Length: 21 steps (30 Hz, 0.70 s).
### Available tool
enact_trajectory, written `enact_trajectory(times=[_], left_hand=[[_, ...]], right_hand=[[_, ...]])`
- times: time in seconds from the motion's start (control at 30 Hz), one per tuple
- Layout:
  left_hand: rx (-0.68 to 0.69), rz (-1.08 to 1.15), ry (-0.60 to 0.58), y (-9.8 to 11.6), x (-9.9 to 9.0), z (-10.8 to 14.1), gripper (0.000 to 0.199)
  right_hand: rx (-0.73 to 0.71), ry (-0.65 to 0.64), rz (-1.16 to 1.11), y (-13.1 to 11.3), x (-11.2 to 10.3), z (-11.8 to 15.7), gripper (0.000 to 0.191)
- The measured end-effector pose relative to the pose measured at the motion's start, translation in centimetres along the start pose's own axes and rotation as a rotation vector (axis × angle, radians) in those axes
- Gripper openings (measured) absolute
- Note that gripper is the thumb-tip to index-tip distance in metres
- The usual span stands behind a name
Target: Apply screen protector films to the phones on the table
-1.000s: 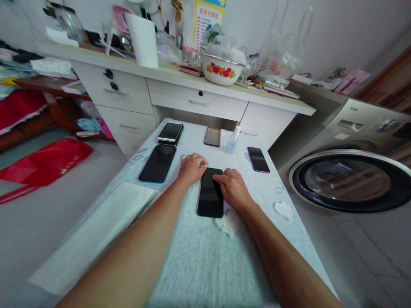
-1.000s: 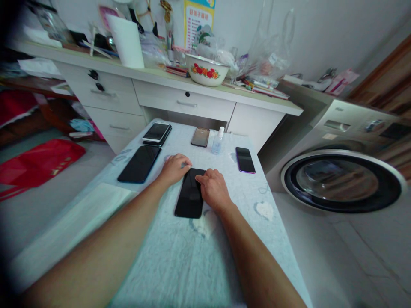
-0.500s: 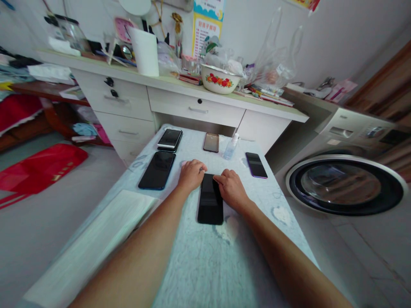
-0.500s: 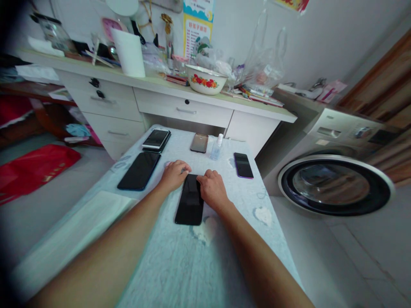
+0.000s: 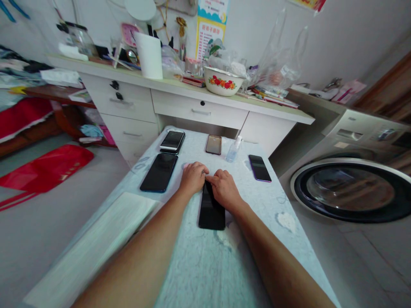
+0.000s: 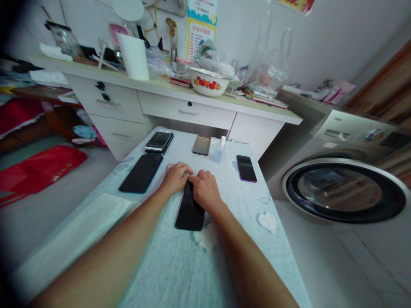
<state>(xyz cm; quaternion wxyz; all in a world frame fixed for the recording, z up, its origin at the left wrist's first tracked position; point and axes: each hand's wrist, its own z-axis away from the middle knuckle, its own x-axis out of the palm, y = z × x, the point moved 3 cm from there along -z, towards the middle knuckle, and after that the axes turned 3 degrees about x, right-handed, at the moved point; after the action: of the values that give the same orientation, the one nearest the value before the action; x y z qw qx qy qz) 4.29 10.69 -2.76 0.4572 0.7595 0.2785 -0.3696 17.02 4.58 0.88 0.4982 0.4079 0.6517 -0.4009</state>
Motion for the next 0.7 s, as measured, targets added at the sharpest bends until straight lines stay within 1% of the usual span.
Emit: enact_trajectory(times=[0.27, 0.5, 0.7], left_hand=[[0.007, -0.005, 0.005, 0.1, -0.1, 0.1, 0.024], [0.018, 0.011, 0.017, 0.2, -0.1, 0.1, 0.026], [-0.01, 0.018, 0.035, 0.1, -0.1, 0.1, 0.033]], right_hand=[[0.002, -0.001, -0.021, 0.5, 0.2, -0.3, 0.036], [0.071, -0.001, -0.022, 1.6, -0.3, 0.0, 0.038], [0.043, -0.001, -0.016, 1.3, -0.2, -0.1, 0.035]])
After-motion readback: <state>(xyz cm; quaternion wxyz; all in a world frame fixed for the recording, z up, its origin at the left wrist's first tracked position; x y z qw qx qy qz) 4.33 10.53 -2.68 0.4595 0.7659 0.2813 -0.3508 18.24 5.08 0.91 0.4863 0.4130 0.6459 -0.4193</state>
